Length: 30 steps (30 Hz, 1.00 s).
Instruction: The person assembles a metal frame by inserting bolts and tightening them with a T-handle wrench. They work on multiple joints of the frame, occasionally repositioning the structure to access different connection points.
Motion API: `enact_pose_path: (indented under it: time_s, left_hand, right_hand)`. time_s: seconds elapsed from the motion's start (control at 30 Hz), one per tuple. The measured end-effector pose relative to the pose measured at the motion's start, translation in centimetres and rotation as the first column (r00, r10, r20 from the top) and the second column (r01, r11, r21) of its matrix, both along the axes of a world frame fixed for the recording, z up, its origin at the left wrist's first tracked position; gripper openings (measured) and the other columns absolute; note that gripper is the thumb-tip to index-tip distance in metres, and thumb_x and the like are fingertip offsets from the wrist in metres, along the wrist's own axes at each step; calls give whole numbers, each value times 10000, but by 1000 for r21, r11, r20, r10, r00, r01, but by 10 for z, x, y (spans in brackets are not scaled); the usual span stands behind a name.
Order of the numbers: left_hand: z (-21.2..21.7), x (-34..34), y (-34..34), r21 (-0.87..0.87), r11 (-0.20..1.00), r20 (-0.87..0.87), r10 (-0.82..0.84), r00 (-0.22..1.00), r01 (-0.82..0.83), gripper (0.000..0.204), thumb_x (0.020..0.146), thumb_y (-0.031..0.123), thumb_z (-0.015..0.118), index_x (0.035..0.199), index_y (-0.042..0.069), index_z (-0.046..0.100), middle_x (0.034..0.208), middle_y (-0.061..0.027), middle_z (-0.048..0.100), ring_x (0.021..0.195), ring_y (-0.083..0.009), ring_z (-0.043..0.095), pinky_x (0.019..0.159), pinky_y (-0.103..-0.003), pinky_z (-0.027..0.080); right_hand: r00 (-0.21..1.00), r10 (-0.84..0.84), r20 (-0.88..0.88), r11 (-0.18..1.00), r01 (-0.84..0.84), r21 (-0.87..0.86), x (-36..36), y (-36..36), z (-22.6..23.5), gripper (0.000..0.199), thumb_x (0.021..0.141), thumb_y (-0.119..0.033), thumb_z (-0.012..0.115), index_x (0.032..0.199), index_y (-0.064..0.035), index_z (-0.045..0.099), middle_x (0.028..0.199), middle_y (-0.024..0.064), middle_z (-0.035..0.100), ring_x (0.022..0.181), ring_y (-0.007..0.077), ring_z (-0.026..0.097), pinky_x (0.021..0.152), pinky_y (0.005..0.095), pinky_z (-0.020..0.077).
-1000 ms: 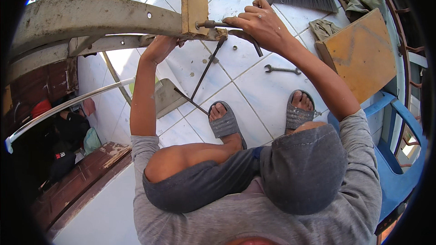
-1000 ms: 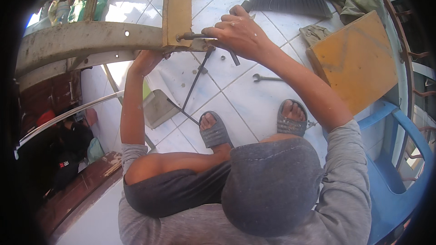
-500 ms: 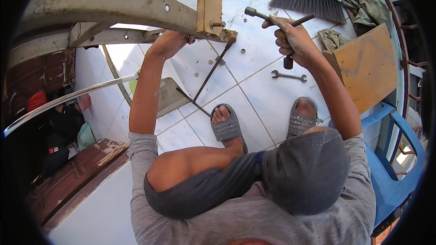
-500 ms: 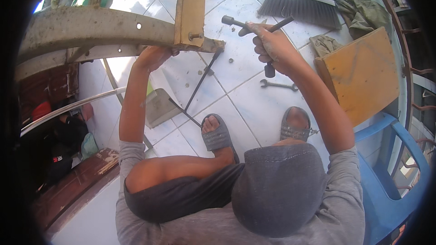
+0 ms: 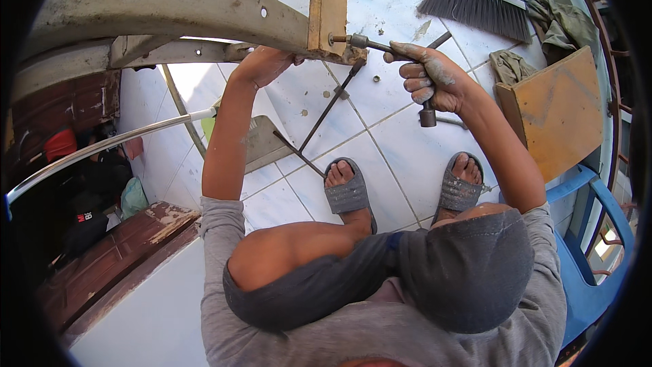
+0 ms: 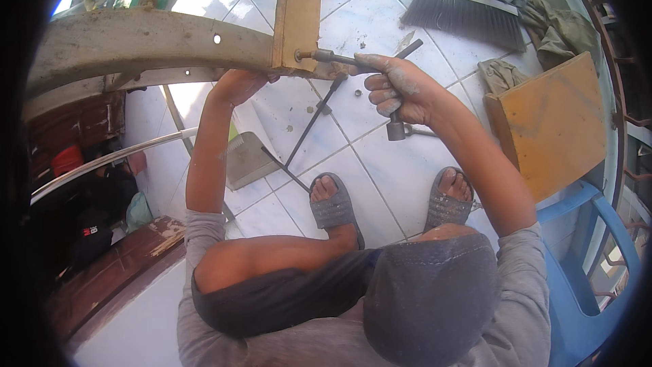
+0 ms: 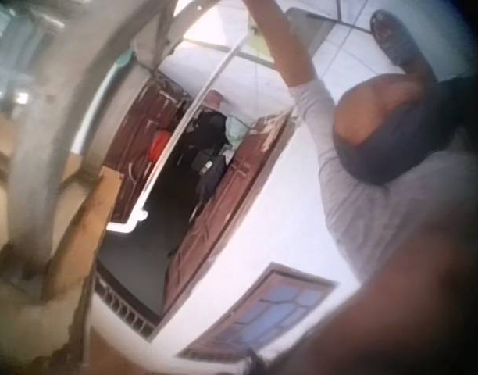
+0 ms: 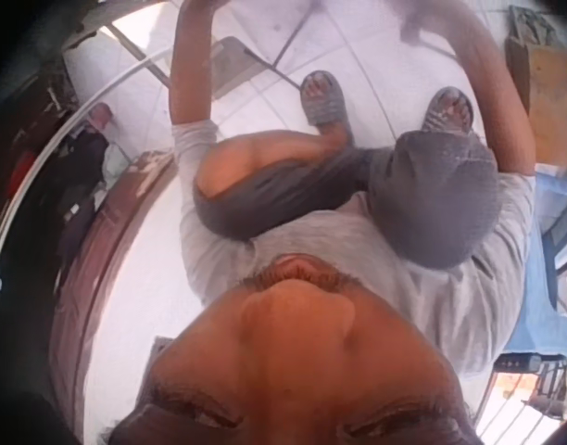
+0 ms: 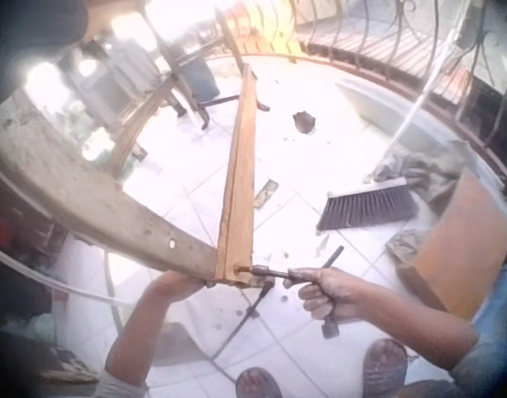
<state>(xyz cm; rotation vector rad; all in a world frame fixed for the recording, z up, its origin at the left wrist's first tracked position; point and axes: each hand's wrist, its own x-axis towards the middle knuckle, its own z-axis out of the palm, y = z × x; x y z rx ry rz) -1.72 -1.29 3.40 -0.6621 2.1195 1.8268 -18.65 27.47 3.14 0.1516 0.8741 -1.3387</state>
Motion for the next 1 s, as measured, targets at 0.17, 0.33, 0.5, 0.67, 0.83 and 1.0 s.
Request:
enact_pose_path:
  time_s: [0.17, 0.33, 0.5, 0.67, 0.83, 1.0]
  left_hand:
    - [7, -2, 5, -11, 996, 60, 85, 995, -84, 145, 1008, 161, 506, 960, 33, 554, 840, 0, 497, 749, -113, 418, 697, -273, 394]
    - [8, -5, 11, -162, 986, 78, -20, 997, 33, 174, 1016, 185, 488, 944, 35, 539, 811, 5, 472, 748, -119, 408, 699, -278, 393]
    - [4, -4, 12, -37, 998, 70, 62, 996, -59, 249, 1022, 237, 466, 905, 32, 545, 798, -13, 487, 765, -122, 415, 714, -287, 399]
    - [14, -5, 5, -487, 842, 271, -109, 956, 234, 340, 1030, 324, 442, 908, 24, 548, 828, -15, 511, 792, -135, 425, 746, -279, 396]
    - [20, -2, 19, -500, 864, 157, 29, 987, 54, 416, 1022, 399, 424, 879, 23, 531, 818, -22, 506, 789, -157, 421, 751, -296, 394]
    - [27, -14, 18, -518, 817, 303, -102, 948, 253, 383, 1012, 373, 444, 857, 27, 497, 776, -26, 471, 755, -159, 401, 721, -307, 385]
  right_hand:
    - [994, 3, 111, 998, 4, -64, -7, -3, 0, 307, 1075, -227, 398, 1233, 25, 473, 604, -115, 268, 452, -37, 247, 308, 112, 199]
    - [991, -4, 137, 998, 13, -67, -5, -4, -2, 303, 1074, -241, 408, 1218, 11, 496, 607, -116, 269, 458, -40, 254, 312, 106, 185]
    - [892, 202, -404, 979, -190, 71, -7, -18, 12, 282, 1056, -275, 474, 1166, -43, 592, 576, -106, 341, 468, 17, 323, 386, 197, 280]
    - [-765, -141, -629, 924, -329, 193, -19, -6, -26, 186, 987, -203, 585, 1156, -142, 634, 697, -38, 589, 652, 128, 579, 669, 322, 479]
    - [-640, -224, -735, 949, -316, -13, -26, 7, -7, 167, 918, -283, 678, 981, -131, 701, 641, -23, 624, 667, 140, 583, 641, 339, 417]
    - [873, -96, -478, 984, 155, 86, 2, 21, -6, 455, 1012, -455, 548, 1003, -14, 659, 575, -110, 271, 489, 16, 246, 404, 206, 170]
